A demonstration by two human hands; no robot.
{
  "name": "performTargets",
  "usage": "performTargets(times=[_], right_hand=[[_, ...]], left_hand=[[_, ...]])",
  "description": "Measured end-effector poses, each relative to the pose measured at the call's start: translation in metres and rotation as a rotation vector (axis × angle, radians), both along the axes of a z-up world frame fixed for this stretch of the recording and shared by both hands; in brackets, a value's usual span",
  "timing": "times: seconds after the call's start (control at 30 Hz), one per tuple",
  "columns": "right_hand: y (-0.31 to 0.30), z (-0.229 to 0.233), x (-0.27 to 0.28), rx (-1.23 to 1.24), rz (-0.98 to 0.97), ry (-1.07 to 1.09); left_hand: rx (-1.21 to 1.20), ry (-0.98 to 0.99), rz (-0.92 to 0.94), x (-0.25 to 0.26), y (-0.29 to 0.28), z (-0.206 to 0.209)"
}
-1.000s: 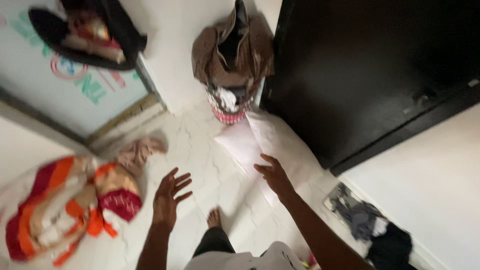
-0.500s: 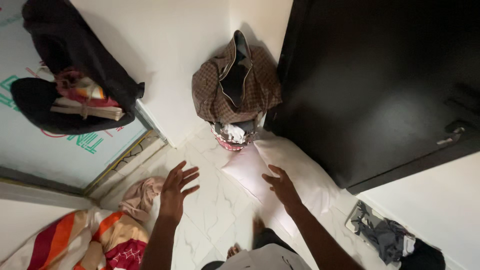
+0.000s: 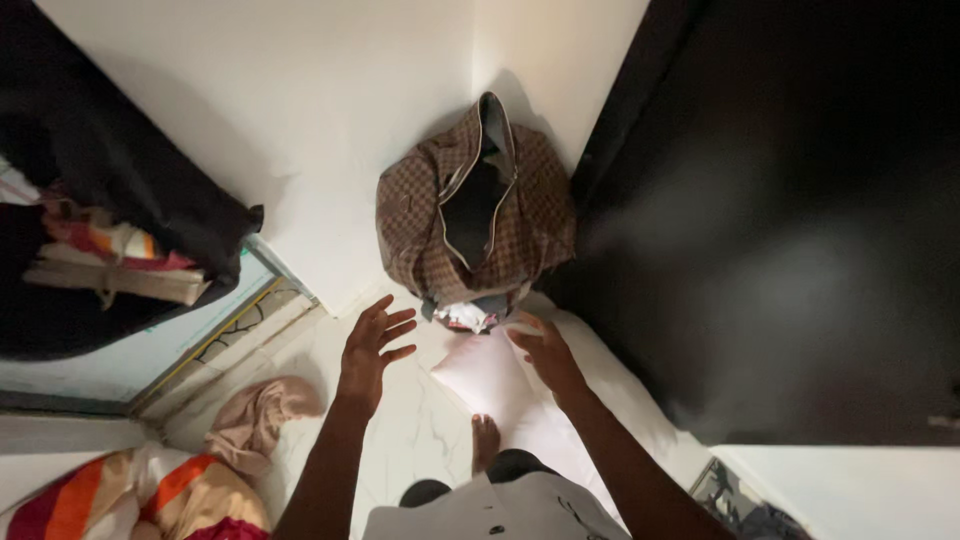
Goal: The person repeatedly picks up various garments from a laundry basket and the floor, folds them, and places them on a mattress. The person also moves a laundry basket and handles a suitcase during the process.
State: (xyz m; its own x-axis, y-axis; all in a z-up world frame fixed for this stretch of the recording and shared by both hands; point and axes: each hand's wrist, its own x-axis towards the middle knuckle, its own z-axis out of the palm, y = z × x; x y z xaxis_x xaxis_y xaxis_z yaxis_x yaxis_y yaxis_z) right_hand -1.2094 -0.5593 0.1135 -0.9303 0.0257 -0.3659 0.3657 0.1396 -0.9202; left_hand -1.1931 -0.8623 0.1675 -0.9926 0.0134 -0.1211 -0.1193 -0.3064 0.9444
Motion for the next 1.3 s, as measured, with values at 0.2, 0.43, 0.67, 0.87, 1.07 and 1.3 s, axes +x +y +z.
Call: performTargets(times=[0.2, 0.43, 0.67, 0.87, 1.07, 1.3], right_hand=[[0.004, -0.005, -0.084, 0.035, 0.110, 0.003], [-0.006, -0.037, -0.151, 0.019, 0.148, 0.168], [-0.015, -0.048, -0.207, -0.135, 0.055, 0.118], [-0.045, -0.008, -0.246, 0.891, 0.005, 0.236], [-0.042, 0.035, -0.330, 1.021, -0.027, -0.201], [-0.001, -0.015, -0.343, 1.095, -0.075, -0.352]], left_hand=[[-0.050, -0.018, 0.039, -0.082, 0.024, -0.015], [-0.154, -0.082, -0.074, -0.188, 0.052, -0.057], [-0.269, -0.220, -0.256, -0.317, 0.080, -0.102], [-0.589, -0.234, -0.523, -0.404, 0.104, -0.092], [-0.868, -0.224, -0.737, -0.473, 0.137, -0.082], [-0.934, -0.286, -0.907, -0.504, 0.146, -0.102]])
